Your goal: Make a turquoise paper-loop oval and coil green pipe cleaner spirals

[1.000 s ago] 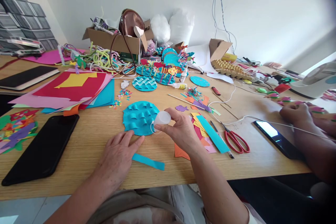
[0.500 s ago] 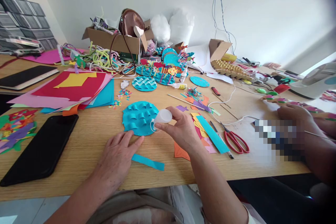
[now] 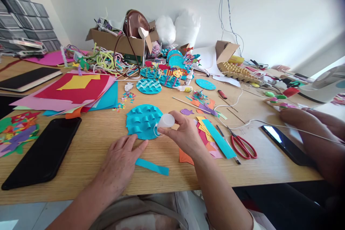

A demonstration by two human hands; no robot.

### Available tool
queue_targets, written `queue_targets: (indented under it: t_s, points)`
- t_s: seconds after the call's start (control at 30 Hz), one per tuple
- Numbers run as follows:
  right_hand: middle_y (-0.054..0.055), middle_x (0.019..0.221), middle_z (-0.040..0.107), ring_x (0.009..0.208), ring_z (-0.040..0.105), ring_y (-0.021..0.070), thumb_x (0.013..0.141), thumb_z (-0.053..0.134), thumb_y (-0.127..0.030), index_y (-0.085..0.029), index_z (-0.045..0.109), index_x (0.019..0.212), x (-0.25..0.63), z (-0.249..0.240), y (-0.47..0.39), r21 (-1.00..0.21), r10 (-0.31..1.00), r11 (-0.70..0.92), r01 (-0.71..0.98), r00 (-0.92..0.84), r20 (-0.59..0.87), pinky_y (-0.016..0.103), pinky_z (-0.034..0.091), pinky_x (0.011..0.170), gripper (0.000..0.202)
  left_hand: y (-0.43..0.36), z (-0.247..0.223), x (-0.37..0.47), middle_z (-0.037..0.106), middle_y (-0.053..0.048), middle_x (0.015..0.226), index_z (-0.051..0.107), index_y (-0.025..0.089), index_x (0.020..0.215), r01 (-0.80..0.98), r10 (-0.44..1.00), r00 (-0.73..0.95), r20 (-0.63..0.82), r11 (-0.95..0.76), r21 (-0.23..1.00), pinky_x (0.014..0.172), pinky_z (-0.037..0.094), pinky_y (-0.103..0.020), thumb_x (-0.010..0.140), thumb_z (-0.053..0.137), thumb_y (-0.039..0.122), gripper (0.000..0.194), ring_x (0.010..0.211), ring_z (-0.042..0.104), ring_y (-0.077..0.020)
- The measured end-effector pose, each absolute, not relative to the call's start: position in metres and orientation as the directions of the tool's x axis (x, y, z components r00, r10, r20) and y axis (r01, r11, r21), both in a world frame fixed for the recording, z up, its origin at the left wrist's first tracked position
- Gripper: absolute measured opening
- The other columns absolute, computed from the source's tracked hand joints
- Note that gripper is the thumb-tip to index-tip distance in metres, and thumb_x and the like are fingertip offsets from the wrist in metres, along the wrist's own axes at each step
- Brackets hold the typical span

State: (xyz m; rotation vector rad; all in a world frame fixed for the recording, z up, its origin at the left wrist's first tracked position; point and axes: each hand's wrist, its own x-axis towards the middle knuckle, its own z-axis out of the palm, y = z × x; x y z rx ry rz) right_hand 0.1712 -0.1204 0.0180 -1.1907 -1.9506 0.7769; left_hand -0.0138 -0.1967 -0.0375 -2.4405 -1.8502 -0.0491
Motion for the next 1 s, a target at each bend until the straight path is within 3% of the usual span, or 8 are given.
queue_targets:
  t_s: [0.23, 0.7, 1.0]
  points:
    - [-0.005, 0.067, 0.056, 0.066, 0.051, 0.0125, 0.068, 0.07, -0.032, -0.02, 0.053, 0.071, 0.1725, 0.0193, -0.1195, -0.781, 0.899, 0.427, 0.456, -0.31, 0.31, 0.022, 0.034, 0.058, 0.021, -0.1965, -0.0399, -0.0143, 0.052, -0.009, 0.125, 0.047, 0.036, 0.126, 0.965, 0.963, 0.261, 0.069, -0.259, -0.041, 0.085, 0.042, -0.042, 0.08, 0.036, -0.001, 0.06, 0.106, 0.049, -0.0274]
    - [-0.004, 0.067, 0.057, 0.067, 0.052, 0.0132, 0.067, 0.07, -0.03, -0.02, 0.053, 0.072, 0.1721, 0.0188, -0.1186, -0.771, 0.909, 0.403, 0.494, -0.317, 0.272, 0.023, 0.035, 0.059, 0.021, -0.1959, -0.0349, -0.0128, 0.051, -0.01, 0.127, 0.047, 0.033, 0.128, 0.968, 0.969, 0.248, 0.0, -0.247, -0.032, 0.087, 0.04, -0.043, 0.079, 0.036, -0.001, 0.061, 0.11, 0.047, -0.0289]
    - [-0.004, 0.068, 0.057, 0.067, 0.052, 0.0132, 0.067, 0.069, -0.03, -0.02, 0.053, 0.072, 0.172, 0.0182, -0.1176, -0.767, 0.906, 0.412, 0.493, -0.313, 0.285, 0.023, 0.035, 0.059, 0.019, -0.1949, -0.0392, -0.0143, 0.052, -0.008, 0.126, 0.046, 0.036, 0.127, 0.965, 0.965, 0.259, 0.029, -0.258, -0.049, 0.086, 0.041, -0.042, 0.079, 0.036, -0.001, 0.062, 0.108, 0.049, -0.0272]
